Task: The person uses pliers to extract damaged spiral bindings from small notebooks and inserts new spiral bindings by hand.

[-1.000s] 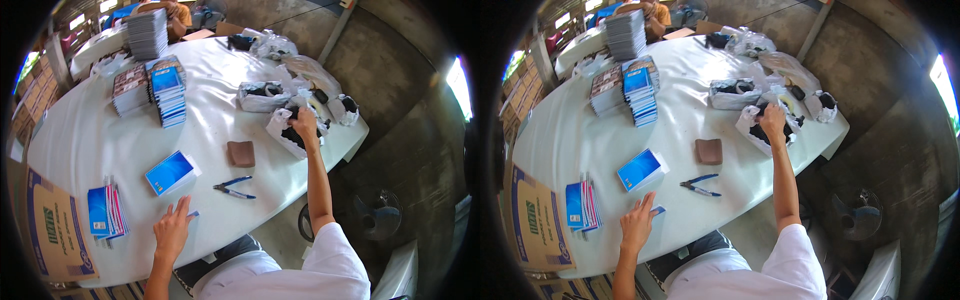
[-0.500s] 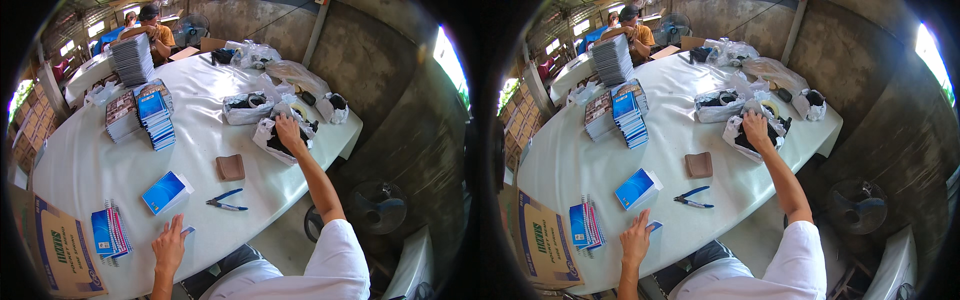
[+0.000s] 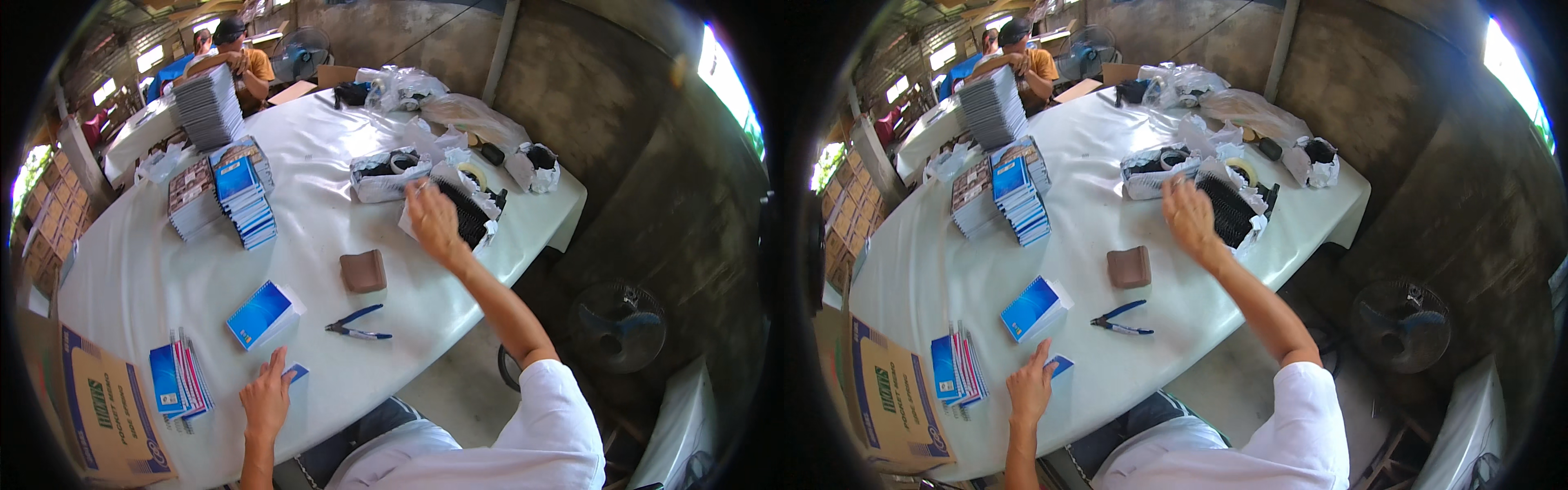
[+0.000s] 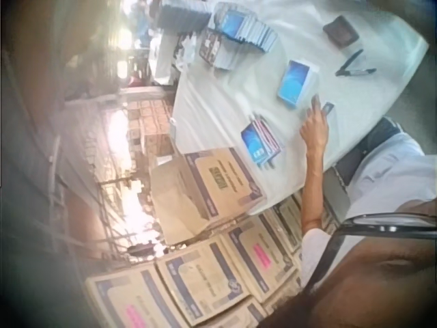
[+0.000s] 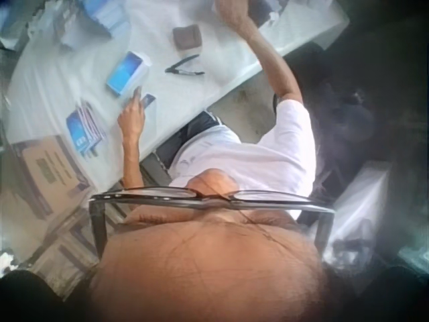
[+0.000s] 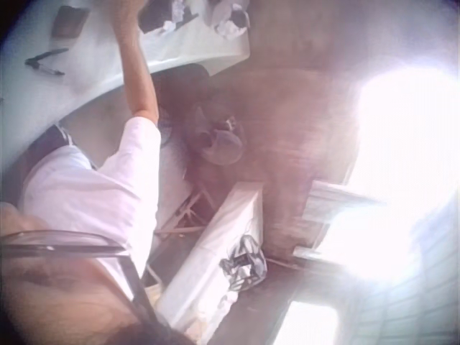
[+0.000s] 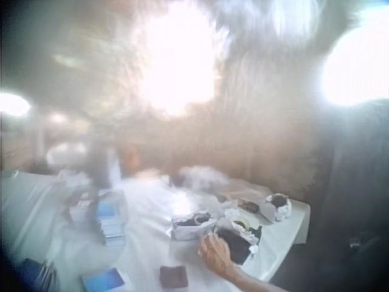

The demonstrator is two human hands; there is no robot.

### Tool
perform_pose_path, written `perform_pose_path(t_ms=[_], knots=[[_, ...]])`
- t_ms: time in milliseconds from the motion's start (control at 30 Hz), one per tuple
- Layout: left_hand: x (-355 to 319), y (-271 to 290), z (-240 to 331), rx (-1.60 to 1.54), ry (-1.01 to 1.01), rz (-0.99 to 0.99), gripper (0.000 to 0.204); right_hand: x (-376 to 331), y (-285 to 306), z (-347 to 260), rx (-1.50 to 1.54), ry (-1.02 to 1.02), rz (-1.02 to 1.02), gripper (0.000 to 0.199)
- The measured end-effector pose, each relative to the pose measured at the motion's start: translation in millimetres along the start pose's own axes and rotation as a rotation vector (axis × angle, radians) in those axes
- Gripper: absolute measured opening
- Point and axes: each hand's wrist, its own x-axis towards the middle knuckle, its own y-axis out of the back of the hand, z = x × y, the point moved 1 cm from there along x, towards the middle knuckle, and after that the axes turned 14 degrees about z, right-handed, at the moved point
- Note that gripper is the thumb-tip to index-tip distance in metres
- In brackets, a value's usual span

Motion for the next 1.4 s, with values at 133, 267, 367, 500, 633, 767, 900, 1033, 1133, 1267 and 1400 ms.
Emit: perform_pose_path(t_ms=[133, 267, 367, 500, 633, 767, 900, 1033, 1133, 1267, 1400], knots=[[4.9, 4.1, 6.5, -0.007, 0.013, -0.048, 0.049, -72.1, -22.8, -49.2, 0.208, -0.209, -0.332, 0.039], [9.0, 8.0, 10.9, -0.021, 0.018, -0.084, 0.050, -113.7, -45.8, -37.9, 0.147, -0.317, -0.413, 0.038], [4.9, 3.0, 0.8, -0.007, -0.031, 0.020, 0.052, -101.1, -39.8, -38.0, 0.213, -0.222, -0.289, 0.033], [9.8, 3.3, 2.5, 0.002, -0.009, -0.016, 0.052, -86.0, -31.4, -28.8, 0.377, -0.171, -0.269, 0.018], [7.3, -4.4, -2.2, 0.025, -0.033, 0.065, 0.052, -93.9, -37.5, -35.8, 0.387, -0.195, -0.305, 0.013], [6.8, -3.2, 0.2, 0.027, -0.021, 0.047, 0.051, -100.2, -46.2, -35.6, 0.295, -0.286, -0.340, 0.018], [5.6, 1.1, 3.6, 0.044, 0.001, 0.001, 0.052, -94.9, -57.6, -27.4, 0.289, -0.161, -0.374, 0.022], [9.5, 2.5, 4.0, 0.013, 0.037, -0.004, 0.052, -92.1, -57.8, -23.7, 0.297, -0.181, -0.400, 0.018], [10.3, 4.4, 5.6, 0.011, 0.049, -0.022, 0.051, -90.8, -59.0, -18.5, 0.262, -0.137, -0.462, 0.015], [12.5, 6.4, 6.3, -0.012, 0.044, -0.045, 0.050, -83.9, -60.7, -11.9, 0.213, -0.210, -0.585, 0.014], [13.2, 7.9, 2.7, -0.044, 0.030, -0.034, 0.049, -58.2, -35.1, -21.8, 0.338, -0.186, -0.314, 0.020]])
